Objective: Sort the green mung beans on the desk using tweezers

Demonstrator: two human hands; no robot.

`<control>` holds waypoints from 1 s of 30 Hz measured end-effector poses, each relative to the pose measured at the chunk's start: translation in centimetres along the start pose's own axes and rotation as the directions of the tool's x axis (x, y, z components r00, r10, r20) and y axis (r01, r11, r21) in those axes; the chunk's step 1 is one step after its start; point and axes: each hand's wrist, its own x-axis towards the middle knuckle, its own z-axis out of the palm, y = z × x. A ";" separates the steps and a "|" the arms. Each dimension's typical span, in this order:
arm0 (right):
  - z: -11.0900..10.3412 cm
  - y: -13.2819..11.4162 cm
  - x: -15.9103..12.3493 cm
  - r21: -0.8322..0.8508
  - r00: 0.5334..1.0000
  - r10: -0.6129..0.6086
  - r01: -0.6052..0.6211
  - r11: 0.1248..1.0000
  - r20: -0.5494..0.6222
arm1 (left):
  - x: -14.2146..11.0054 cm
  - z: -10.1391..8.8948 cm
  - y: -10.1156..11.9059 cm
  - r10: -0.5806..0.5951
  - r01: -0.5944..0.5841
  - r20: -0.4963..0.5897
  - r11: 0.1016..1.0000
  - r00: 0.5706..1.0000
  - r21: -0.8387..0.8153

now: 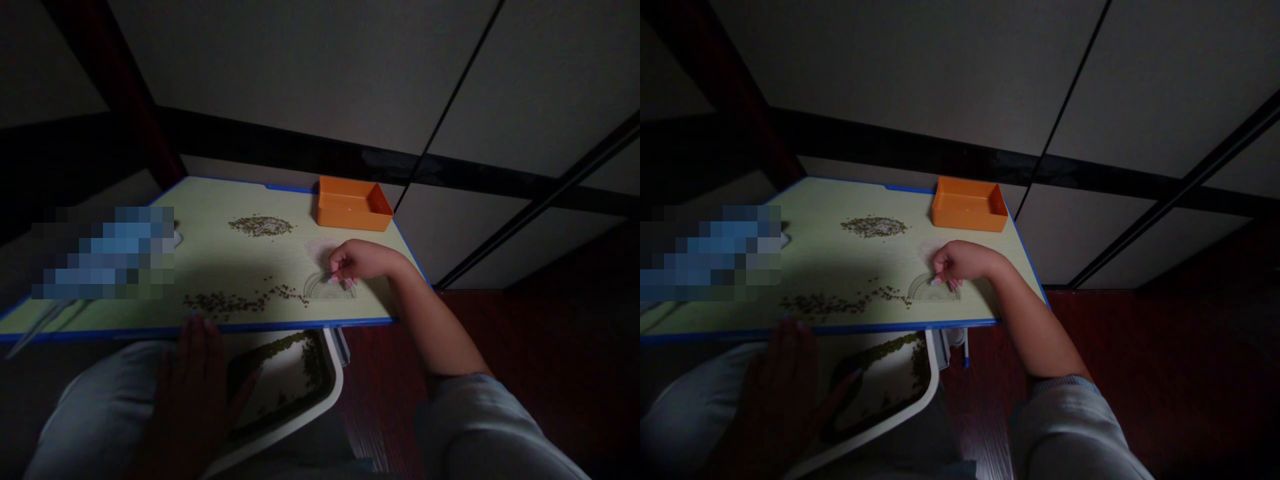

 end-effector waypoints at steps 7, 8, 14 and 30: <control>-0.3 -0.1 -0.3 -0.011 1.000 -0.006 0.006 1.000 -0.001 | -0.1 -0.4 0.1 0.003 -0.003 0.010 1.000 1.000 0.005; -0.4 -0.1 -0.3 -0.026 1.000 0.002 -0.002 1.000 -0.020 | -0.1 -0.4 0.1 0.006 -0.006 0.011 1.000 1.000 0.005; -0.2 -0.1 -0.2 -0.099 0.992 0.032 -0.044 0.994 -0.118 | -0.1 -0.2 0.0 0.012 -0.012 -0.002 1.000 1.000 0.007; 0.1 0.0 0.1 0.008 0.999 -0.044 0.044 0.999 0.001 | -0.1 0.1 0.0 0.013 -0.013 -0.006 1.000 1.000 -0.003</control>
